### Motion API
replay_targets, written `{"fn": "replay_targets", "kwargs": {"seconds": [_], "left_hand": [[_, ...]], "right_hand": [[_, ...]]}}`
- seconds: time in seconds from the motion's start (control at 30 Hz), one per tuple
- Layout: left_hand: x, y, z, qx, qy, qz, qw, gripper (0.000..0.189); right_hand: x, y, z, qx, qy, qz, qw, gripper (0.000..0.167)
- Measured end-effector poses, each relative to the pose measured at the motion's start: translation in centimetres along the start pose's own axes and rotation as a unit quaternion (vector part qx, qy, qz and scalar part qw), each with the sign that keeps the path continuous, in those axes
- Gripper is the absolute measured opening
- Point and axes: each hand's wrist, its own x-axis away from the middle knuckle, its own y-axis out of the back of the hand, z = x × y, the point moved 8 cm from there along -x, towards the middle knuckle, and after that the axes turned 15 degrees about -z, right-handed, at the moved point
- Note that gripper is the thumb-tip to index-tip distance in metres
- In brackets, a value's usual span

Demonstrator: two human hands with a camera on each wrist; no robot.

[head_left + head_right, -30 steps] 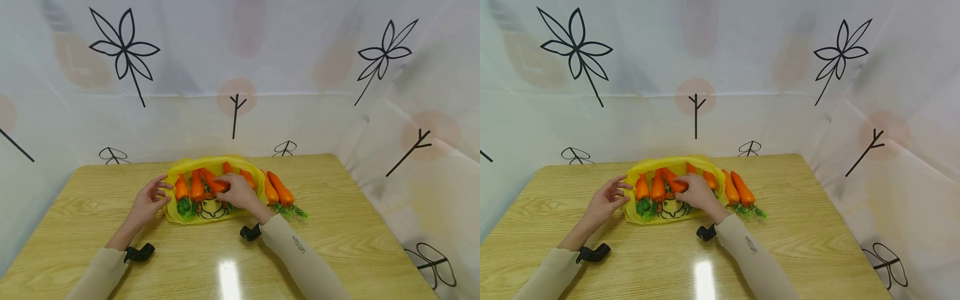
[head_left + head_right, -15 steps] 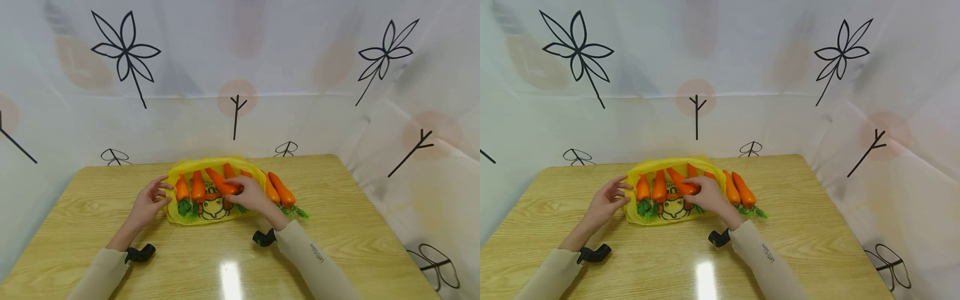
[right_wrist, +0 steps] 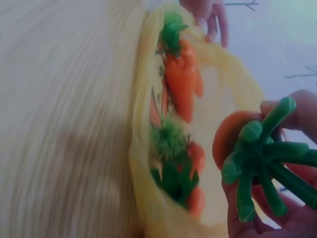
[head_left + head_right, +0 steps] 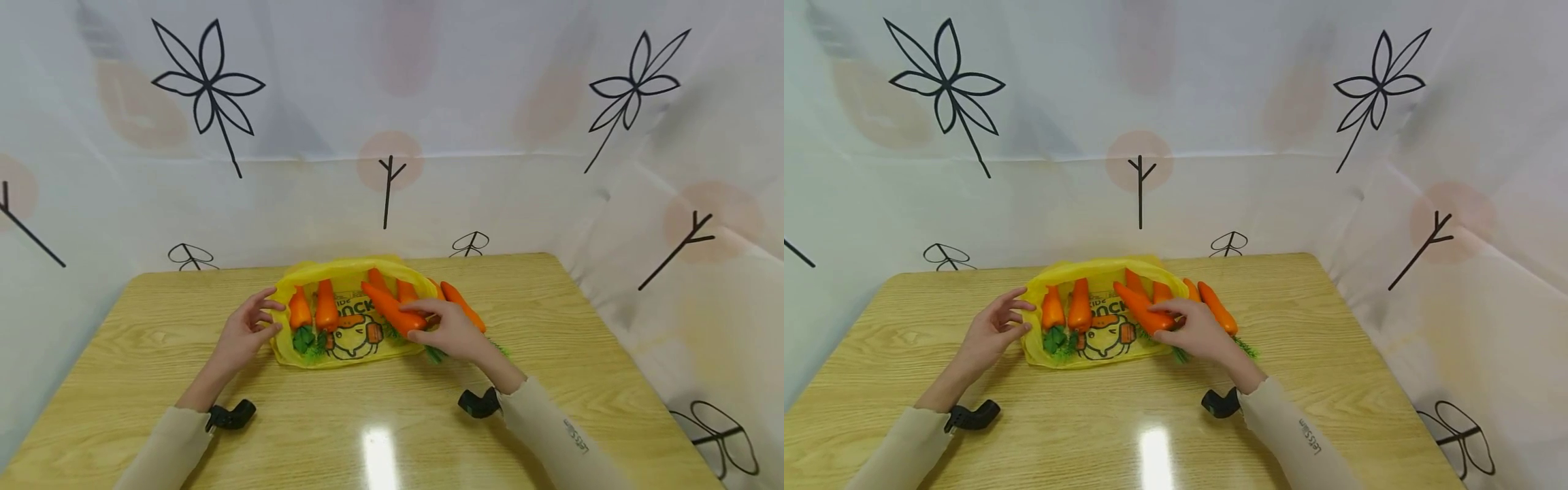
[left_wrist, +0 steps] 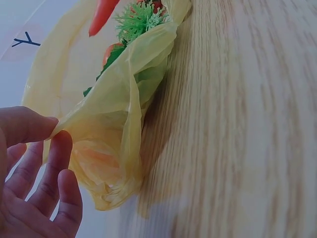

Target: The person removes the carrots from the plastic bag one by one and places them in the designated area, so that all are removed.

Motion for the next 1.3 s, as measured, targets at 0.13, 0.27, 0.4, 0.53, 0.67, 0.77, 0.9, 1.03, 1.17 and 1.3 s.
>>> {"fn": "replay_targets", "kwargs": {"seconds": [0.13,0.27,0.4,0.53,0.67,0.77,0.9,1.03,1.17,1.3], "left_hand": [[0.0,0.0,0.0,-0.002,-0.004,-0.002,1.0,0.063],[0.0,0.0,0.0,-0.006,-0.005,-0.003,1.0,0.063],[0.0,0.0,0.0,-0.001,-0.005,-0.004,1.0,0.063],[0.1,0.1,0.0,0.003,-0.005,-0.005,1.0,0.064],[0.1,0.2,0.0,0.002,-0.006,-0.006,1.0,0.064],[0.1,0.1,0.0,0.004,-0.006,-0.005,1.0,0.064],[0.0,0.1,0.0,0.004,-0.009,-0.004,0.9999,0.063],[0.0,0.2,-0.1,0.002,-0.012,-0.007,0.9999,0.063],[0.0,0.2,-0.2,0.004,-0.013,-0.01,0.9999,0.063],[0.1,0.1,0.0,0.008,-0.009,-0.005,0.9999,0.063]], "right_hand": [[1.0,1.5,-0.5,-0.009,0.003,0.002,1.0,0.04],[2.2,3.3,-0.8,-0.021,0.002,-0.001,0.9998,0.041],[3.4,5.0,-1.4,-0.034,0.005,-0.013,0.9993,0.041],[4.4,6.7,-1.9,-0.023,0.019,-0.03,0.9991,0.04],[5.5,8.5,-2.2,-0.008,0.025,-0.046,0.9986,0.04],[6.2,9.6,-2.3,-0.005,0.024,-0.054,0.9983,0.04],[7.1,10.8,-2.6,0.002,0.015,-0.059,0.9981,0.04],[7.5,11.7,-3.8,0.019,-0.007,-0.065,0.9977,0.041],[7.7,12.3,-5.3,0.028,-0.042,-0.073,0.996,0.042],[7.9,12.7,-6.5,0.035,-0.064,-0.087,0.9936,0.043]]}}
